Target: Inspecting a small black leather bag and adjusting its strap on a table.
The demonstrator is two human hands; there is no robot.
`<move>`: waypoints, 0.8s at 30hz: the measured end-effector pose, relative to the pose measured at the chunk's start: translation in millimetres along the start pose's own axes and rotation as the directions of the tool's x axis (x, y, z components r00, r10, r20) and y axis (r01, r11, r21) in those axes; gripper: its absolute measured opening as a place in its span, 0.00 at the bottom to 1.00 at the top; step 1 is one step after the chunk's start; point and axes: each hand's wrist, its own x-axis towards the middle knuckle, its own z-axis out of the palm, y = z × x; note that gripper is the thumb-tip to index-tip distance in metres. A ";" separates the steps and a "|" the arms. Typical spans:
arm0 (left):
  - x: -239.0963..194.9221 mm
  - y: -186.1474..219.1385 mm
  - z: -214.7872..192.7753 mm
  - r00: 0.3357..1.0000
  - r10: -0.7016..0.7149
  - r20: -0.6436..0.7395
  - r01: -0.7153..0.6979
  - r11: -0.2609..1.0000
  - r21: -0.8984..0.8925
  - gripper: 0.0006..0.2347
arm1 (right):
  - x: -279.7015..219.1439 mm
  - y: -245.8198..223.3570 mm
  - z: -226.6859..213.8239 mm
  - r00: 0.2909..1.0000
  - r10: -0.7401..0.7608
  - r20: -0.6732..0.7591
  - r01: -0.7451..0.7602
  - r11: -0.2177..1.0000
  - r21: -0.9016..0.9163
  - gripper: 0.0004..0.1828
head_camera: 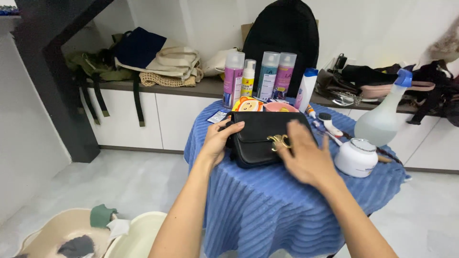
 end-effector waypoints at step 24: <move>6.4 0.9 0.7 0.969 0.180 -0.167 -0.165 0.981 0.100 0.11 | 19.5 -91.7 -31.4 0.917 -0.375 0.136 0.378 0.926 0.001 0.49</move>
